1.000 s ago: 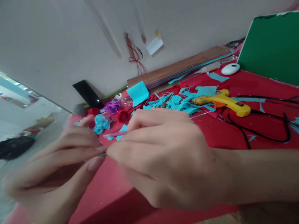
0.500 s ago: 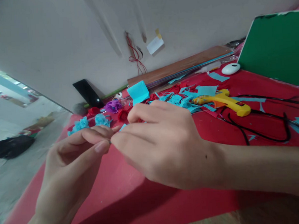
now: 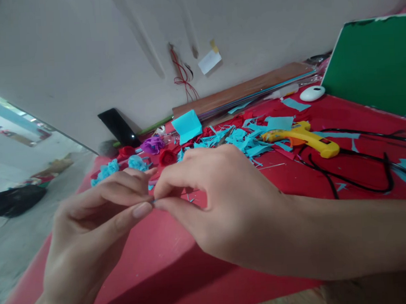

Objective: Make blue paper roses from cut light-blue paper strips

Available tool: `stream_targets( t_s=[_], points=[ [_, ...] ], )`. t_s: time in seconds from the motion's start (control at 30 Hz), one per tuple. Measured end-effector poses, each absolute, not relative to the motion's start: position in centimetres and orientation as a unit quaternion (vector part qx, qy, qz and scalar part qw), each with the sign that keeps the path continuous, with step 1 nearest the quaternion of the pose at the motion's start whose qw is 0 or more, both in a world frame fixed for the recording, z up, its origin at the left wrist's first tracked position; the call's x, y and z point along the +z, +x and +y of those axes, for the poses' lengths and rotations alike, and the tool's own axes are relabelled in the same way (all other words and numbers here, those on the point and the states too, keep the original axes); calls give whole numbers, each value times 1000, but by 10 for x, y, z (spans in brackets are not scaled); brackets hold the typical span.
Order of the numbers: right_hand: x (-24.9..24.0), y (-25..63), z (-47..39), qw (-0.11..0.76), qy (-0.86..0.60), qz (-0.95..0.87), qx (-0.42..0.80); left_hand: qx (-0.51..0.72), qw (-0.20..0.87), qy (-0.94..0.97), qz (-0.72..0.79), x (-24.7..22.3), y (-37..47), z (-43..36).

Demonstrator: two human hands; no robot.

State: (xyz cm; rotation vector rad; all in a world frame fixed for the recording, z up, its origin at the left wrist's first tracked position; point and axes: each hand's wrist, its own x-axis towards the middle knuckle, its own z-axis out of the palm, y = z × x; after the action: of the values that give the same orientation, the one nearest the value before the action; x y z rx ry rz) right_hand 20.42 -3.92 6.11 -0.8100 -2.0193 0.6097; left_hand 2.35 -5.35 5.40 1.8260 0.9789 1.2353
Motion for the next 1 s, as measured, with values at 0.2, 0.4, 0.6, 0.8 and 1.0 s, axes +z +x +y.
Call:
stream_targets(
  t_s=[0.2, 0.4, 0.6, 0.8, 1.0],
  points=[
    [72, 208, -34, 304, -371, -763, 432, 467, 239, 780, 341, 60, 21, -50],
    [75, 214, -24, 235, -346, -744, 521, 439, 181, 824, 310, 64, 15, -47],
    [72, 218, -22, 194, -310, -715, 596, 417, 113, 846, 314, 67, 14, -48],
    [69, 217, -18, 142, -286, -662, 679, 381, 55, 870, 310, 73, 10, -51],
    [69, 216, -21, 196, -295, -662, 661, 398, 101, 860, 302, 70, 12, -46]
  ],
)
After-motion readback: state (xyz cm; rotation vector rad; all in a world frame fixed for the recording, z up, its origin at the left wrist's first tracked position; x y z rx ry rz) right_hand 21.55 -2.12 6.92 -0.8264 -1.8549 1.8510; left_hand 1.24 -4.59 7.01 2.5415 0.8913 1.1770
